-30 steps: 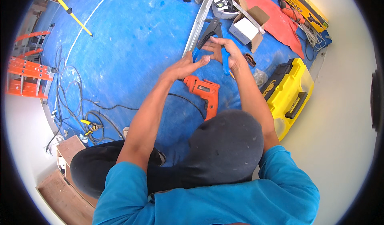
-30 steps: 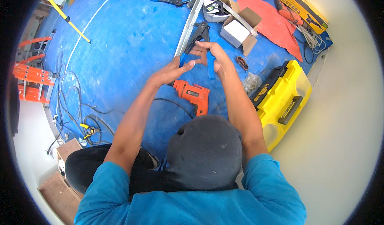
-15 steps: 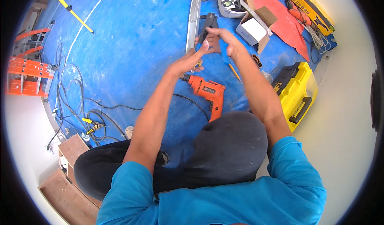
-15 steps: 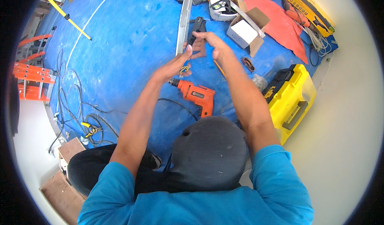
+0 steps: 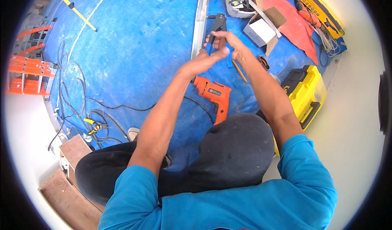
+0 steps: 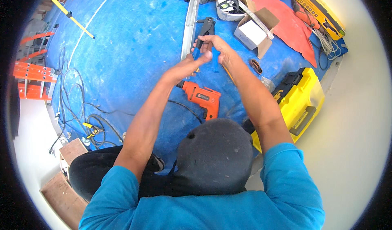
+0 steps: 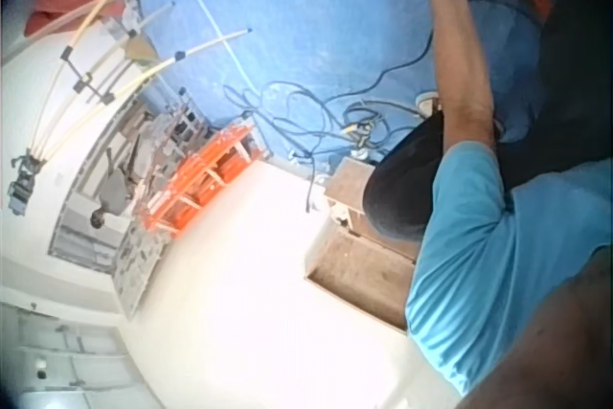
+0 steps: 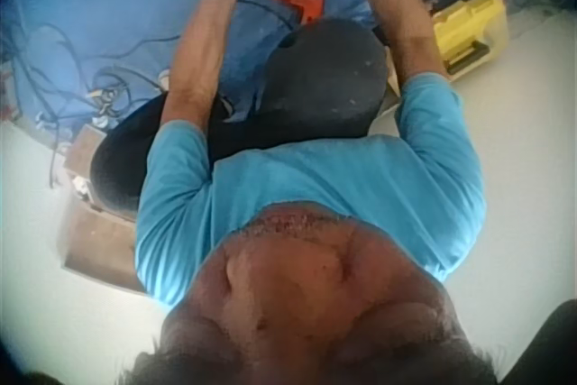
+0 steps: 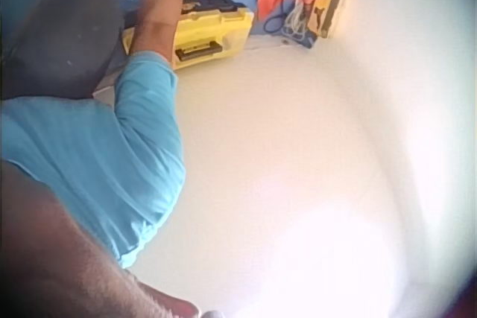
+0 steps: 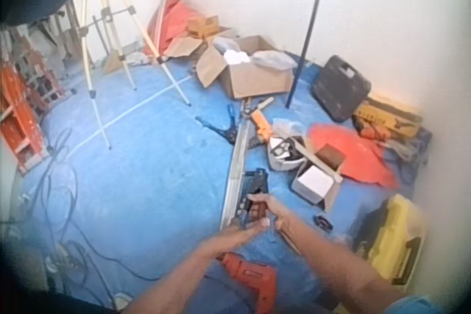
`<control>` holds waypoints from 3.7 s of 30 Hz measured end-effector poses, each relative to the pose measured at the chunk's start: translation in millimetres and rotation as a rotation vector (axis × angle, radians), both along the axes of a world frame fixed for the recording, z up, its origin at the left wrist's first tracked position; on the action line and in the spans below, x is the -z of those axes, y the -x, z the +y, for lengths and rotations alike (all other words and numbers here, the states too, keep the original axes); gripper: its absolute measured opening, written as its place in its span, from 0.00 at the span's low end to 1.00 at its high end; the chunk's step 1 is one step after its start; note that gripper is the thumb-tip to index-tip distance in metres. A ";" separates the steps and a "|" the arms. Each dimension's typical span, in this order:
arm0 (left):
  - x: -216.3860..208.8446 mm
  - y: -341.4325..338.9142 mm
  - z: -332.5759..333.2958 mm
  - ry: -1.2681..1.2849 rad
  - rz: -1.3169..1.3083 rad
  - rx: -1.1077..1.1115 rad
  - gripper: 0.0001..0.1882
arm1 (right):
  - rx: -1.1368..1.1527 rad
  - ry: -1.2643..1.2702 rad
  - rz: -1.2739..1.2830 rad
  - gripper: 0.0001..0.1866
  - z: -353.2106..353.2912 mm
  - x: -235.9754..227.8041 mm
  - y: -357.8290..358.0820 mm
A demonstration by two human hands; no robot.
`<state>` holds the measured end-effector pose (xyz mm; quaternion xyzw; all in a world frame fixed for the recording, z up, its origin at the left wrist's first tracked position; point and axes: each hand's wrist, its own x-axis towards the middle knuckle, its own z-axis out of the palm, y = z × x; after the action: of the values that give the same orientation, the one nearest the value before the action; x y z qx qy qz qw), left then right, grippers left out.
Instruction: The person sits on the floor and uses a power drill and a crimping tool to assemble a long metal profile. They drill holes into the profile, insert fasteners, and crimp them in place, repeating the process along the length of the profile.
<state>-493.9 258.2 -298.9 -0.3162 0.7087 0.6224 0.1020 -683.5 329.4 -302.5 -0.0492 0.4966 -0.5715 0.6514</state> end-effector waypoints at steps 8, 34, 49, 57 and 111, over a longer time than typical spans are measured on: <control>-4.9 0.2 0.0 0.130 -0.109 0.014 0.58 | 0.120 -0.067 0.130 0.12 -22.4 6.7 -31.7; -14.2 -31.1 -154.1 -0.094 -0.109 -0.457 0.28 | -0.194 -0.607 1.377 0.51 91.8 -35.8 -56.5; -369.8 -92.2 -95.5 0.039 0.470 0.063 0.43 | -0.052 1.160 -0.131 0.34 -133.5 -395.8 -40.8; -348.9 -76.2 -74.9 -0.107 0.471 -0.115 0.23 | 0.062 0.980 0.140 0.21 -119.8 -412.4 -67.4; -375.9 -146.8 -147.6 0.379 1.036 -0.710 0.32 | -0.591 0.798 0.962 0.46 -121.4 -438.4 -123.0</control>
<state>-347.0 110.6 77.1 -0.2027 0.6159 0.5542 -0.5219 -560.5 208.0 135.9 -0.6667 0.4477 -0.4236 0.4191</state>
